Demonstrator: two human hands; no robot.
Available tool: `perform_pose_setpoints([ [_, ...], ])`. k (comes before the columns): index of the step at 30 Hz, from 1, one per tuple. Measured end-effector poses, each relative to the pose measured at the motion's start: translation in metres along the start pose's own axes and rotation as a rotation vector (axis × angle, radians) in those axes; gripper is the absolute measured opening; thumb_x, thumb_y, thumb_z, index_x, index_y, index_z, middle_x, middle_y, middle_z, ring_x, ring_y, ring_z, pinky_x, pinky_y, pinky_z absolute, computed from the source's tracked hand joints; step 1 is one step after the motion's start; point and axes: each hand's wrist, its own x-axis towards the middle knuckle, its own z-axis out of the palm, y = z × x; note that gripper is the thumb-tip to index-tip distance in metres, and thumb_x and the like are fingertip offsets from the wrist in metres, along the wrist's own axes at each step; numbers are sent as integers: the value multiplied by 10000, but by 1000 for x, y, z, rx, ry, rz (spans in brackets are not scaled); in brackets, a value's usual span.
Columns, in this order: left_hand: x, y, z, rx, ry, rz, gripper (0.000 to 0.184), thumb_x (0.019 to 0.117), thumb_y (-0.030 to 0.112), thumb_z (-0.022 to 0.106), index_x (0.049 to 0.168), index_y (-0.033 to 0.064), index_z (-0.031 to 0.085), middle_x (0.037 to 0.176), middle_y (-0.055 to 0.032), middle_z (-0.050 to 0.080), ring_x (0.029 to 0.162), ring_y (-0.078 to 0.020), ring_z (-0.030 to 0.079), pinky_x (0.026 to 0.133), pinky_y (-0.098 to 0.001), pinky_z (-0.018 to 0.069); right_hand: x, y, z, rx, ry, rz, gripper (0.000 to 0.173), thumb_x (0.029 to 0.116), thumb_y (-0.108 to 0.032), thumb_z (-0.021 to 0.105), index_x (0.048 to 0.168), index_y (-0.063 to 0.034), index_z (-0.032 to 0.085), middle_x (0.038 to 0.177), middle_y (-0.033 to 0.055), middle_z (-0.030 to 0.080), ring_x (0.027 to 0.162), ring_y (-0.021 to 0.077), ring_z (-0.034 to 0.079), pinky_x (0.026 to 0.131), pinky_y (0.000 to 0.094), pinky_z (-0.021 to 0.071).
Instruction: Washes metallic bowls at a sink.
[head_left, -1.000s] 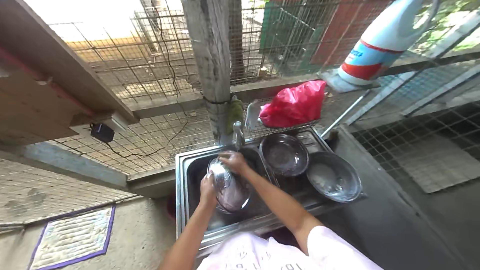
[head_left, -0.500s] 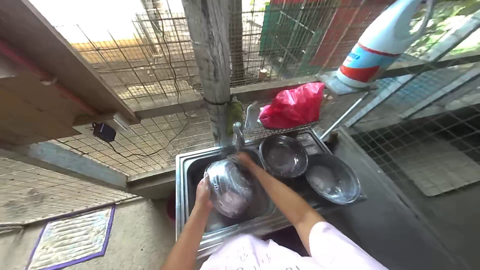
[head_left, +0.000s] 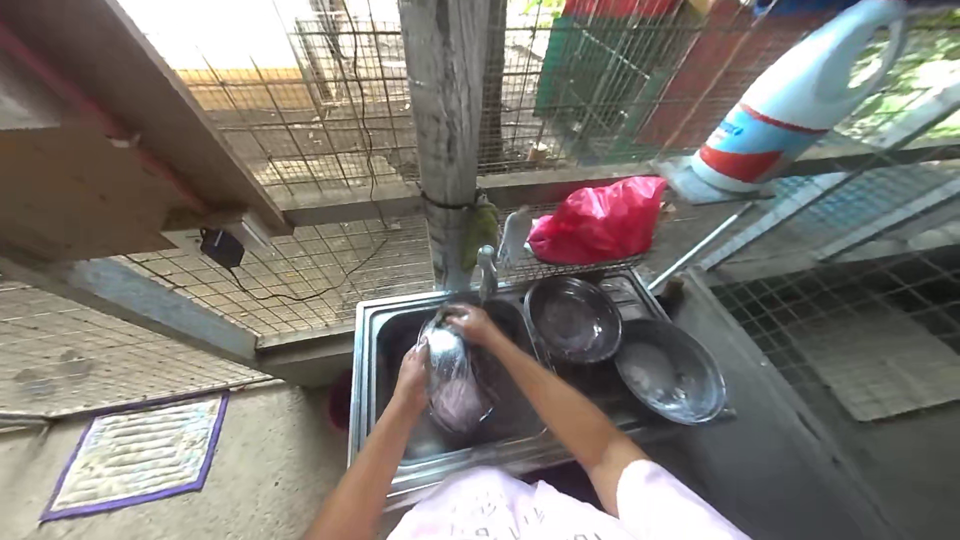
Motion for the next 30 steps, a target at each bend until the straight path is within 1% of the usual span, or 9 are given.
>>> perform_pose_setpoints([
  [6,30,-21,-35,80,225,273,373,1099,217,436,855,-4,609,728,9,603,682,-31,602,702,-259,542,-13,57,-23,453,365,127,383,1065,-83,501,1394,112,518,1393,270,571,1274,263,568,1104,381,433],
  [8,45,-41,-34,35,310,216,459,1125,273,375,1074,-107,628,977,-160,663,889,-156,638,855,-366,536,-26,52,-10,518,581,43,346,966,22,585,1286,154,576,1216,261,655,1089,197,639,981,315,509],
  [10,48,-44,-32,-99,131,-69,731,1093,550,109,1461,31,469,1335,-196,604,1174,-261,614,972,-484,519,-44,51,-2,481,623,-169,290,865,76,598,1129,196,619,1034,212,685,936,104,642,879,243,533],
  [13,53,-50,-37,-272,-49,-471,816,992,745,171,1387,105,488,1220,-214,625,1078,-379,624,849,-626,525,-57,66,-12,317,446,-520,208,745,-5,643,883,140,698,866,118,736,840,24,674,824,196,552],
  [17,46,-66,-39,-259,-151,-452,362,1055,339,299,1171,97,542,959,-125,675,820,-259,679,689,-440,577,-55,42,-50,229,-28,95,217,964,-7,563,1122,126,629,1003,148,650,868,109,592,832,289,513],
  [19,41,-75,-29,-262,-154,-344,401,1096,341,300,1288,77,534,1048,-165,684,880,-291,692,713,-475,587,-36,37,-33,70,-67,331,315,1003,-134,599,1233,81,611,1147,231,639,1022,274,616,928,450,498],
  [23,38,-76,-7,-217,-50,-80,526,1138,369,203,1503,40,389,1345,-171,587,1142,-214,617,948,-408,530,-40,43,57,-144,-213,55,571,1002,-48,539,1549,24,390,1600,279,358,1496,388,356,1244,494,288],
  [26,33,-67,-29,-142,38,31,545,1141,305,223,1605,20,223,1637,-197,301,1473,-243,370,1194,-438,329,-59,59,61,-543,-381,-80,466,1041,-167,530,1499,-83,528,1593,216,419,1514,414,319,1228,602,255],
  [30,10,-71,-38,-101,-28,-50,539,1139,323,234,1618,76,209,1611,-182,354,1423,-241,438,1145,-445,397,-40,79,22,-818,-309,-19,664,1034,-318,530,1566,37,352,1673,280,192,1581,435,40,1273,605,23],
])
